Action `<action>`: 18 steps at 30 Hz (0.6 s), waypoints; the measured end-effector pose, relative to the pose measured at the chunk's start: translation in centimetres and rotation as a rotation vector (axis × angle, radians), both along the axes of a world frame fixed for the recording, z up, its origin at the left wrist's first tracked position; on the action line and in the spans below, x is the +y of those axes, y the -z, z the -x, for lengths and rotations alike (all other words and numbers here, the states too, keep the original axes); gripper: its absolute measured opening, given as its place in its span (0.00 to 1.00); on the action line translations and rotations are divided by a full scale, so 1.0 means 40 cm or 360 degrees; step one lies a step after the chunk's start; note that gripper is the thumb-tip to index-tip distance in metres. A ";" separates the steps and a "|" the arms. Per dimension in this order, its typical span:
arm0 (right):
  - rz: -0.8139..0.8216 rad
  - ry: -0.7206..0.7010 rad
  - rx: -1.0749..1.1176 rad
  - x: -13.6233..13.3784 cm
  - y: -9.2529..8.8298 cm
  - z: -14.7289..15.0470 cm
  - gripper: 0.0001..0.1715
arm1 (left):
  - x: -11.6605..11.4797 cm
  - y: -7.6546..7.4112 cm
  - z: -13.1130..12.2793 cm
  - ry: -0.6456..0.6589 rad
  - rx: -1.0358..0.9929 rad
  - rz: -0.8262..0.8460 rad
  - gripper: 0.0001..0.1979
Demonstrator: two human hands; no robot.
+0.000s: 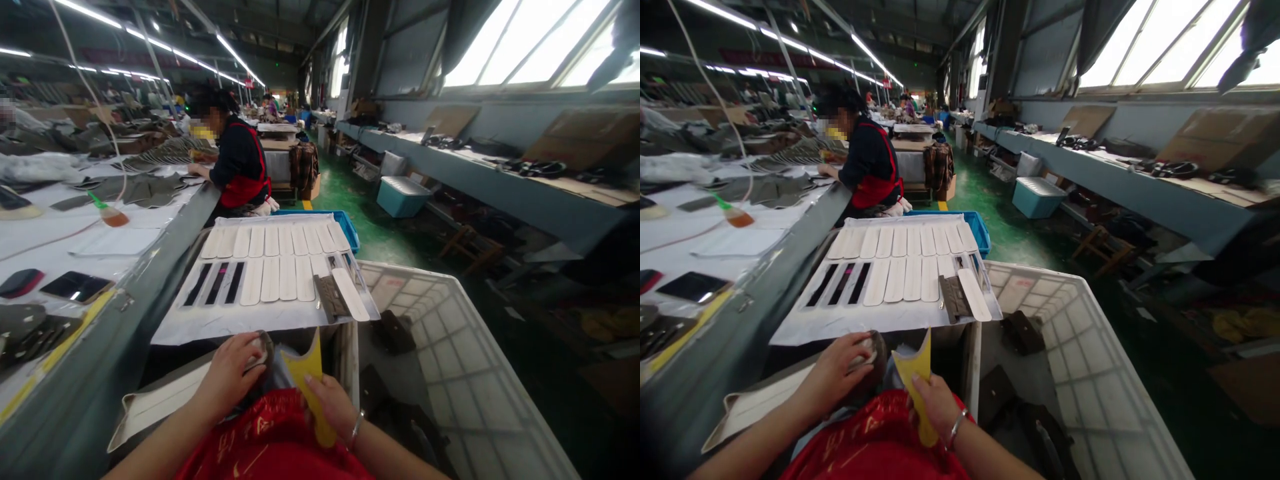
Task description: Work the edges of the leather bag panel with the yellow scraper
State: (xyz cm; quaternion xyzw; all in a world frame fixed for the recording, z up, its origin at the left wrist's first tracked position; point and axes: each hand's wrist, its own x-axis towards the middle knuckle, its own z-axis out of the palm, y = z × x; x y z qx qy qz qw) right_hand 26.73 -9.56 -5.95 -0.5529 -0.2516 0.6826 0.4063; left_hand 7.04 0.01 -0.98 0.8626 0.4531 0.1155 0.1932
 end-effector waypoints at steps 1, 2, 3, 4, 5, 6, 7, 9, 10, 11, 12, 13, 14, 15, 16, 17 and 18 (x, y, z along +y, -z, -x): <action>0.0007 0.0014 -0.0020 0.001 0.002 0.002 0.22 | -0.007 -0.006 -0.012 -0.0060 0.0061 -0.0054 0.04; 0.0013 0.0025 -0.0029 0.003 0.004 0.009 0.23 | -0.012 -0.014 -0.024 -0.0109 0.0131 -0.0092 0.04; 0.0018 0.0036 -0.0030 0.006 0.004 0.019 0.24 | -0.016 -0.023 -0.035 -0.0141 0.0209 -0.0112 0.03; 0.0019 0.0047 -0.0026 0.010 0.003 0.029 0.25 | -0.017 -0.031 -0.045 -0.0149 0.0286 -0.0110 0.03; 0.0012 0.0068 -0.0023 0.015 0.001 0.039 0.25 | -0.018 -0.038 -0.052 -0.0139 0.0354 -0.0088 0.02; -0.0001 0.0101 -0.0024 0.019 -0.002 0.046 0.26 | -0.017 -0.043 -0.058 -0.0119 0.0404 -0.0056 0.02; -0.0017 0.0144 -0.0030 0.024 -0.005 0.050 0.26 | -0.017 -0.045 -0.061 -0.0100 0.0432 -0.0020 0.02; -0.0053 0.0231 -0.0045 0.033 -0.010 0.048 0.25 | -0.015 -0.042 -0.063 -0.0100 0.0427 0.0062 0.02; -0.0075 0.0262 -0.0052 0.038 -0.011 0.043 0.24 | -0.013 -0.037 -0.062 -0.0124 0.0398 0.0112 0.01; -0.0102 0.0274 -0.0060 0.043 -0.009 0.038 0.23 | -0.011 -0.031 -0.061 -0.0160 0.0353 0.0174 0.01; -0.0132 0.0264 -0.0070 0.049 -0.006 0.033 0.22 | -0.008 -0.025 -0.060 -0.0197 0.0307 0.0245 0.02; -0.0165 0.0241 -0.0081 0.055 -0.001 0.029 0.20 | -0.004 -0.020 -0.059 -0.0228 0.0264 0.0316 0.02; -0.0194 0.0216 -0.0091 0.061 0.006 0.027 0.19 | 0.001 -0.016 -0.059 -0.0251 0.0231 0.0372 0.03; -0.0222 0.0193 -0.0098 0.069 0.012 0.028 0.18 | 0.007 -0.013 -0.060 -0.0266 0.0211 0.0408 0.04; -0.0249 0.0172 -0.0098 0.076 0.019 0.032 0.16 | 0.012 -0.011 -0.061 -0.0272 0.0205 0.0426 0.04; -0.0280 0.0148 -0.0086 0.084 0.025 0.039 0.15 | 0.016 -0.010 -0.063 -0.0274 0.0209 0.0430 0.04; -0.0317 0.0125 -0.0064 0.092 0.030 0.047 0.14 | 0.019 -0.011 -0.066 -0.0274 0.0215 0.0428 0.04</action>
